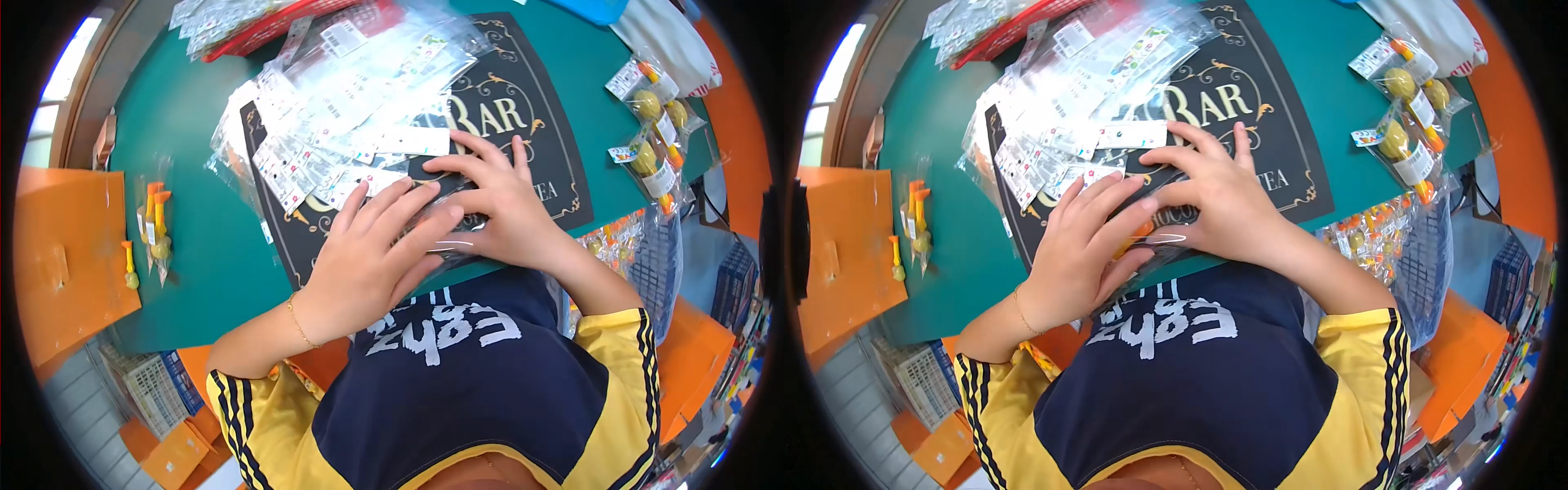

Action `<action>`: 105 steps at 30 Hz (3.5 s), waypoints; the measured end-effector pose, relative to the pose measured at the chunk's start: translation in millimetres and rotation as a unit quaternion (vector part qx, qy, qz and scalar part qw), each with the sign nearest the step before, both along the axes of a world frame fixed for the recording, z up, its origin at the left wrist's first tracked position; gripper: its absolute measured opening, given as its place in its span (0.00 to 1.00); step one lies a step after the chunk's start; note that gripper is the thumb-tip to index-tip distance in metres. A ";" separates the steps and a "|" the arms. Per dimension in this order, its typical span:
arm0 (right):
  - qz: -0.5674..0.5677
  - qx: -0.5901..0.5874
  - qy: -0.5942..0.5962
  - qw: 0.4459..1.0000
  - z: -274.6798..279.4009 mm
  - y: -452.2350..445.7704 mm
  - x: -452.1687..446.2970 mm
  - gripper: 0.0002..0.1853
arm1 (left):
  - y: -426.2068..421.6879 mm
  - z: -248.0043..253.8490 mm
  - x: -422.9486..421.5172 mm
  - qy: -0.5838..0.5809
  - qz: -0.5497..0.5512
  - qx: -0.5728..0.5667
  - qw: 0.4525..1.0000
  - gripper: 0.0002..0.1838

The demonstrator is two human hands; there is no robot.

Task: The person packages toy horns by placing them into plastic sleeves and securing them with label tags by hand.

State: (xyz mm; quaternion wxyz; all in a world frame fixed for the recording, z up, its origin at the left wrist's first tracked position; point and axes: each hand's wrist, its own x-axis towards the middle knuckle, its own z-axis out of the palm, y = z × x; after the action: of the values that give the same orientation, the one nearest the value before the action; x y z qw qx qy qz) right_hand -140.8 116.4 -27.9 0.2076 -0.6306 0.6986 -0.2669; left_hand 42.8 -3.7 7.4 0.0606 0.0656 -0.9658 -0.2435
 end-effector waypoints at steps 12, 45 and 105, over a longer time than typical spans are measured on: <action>-0.122 -0.162 -0.022 0.979 -8.6 10.8 -17.7 0.13 | -10.6 0.2 -18.9 -0.094 -0.027 -0.054 0.994 0.36; -0.165 -0.203 0.120 0.958 3.1 -9.2 13.5 0.09 | -32.5 -25.3 -47.2 -0.088 0.154 0.490 0.853 0.11; 0.157 0.038 -0.116 0.980 14.0 -25.6 -39.1 0.09 | -21.5 -39.5 -49.8 0.049 0.048 0.541 0.839 0.10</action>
State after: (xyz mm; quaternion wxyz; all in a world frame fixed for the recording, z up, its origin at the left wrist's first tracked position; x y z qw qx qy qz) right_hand -179.9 90.8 -14.0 0.3503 -0.6889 0.5715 -0.2758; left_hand -7.0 -25.3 -32.0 0.0739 0.1221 -0.6721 -0.7266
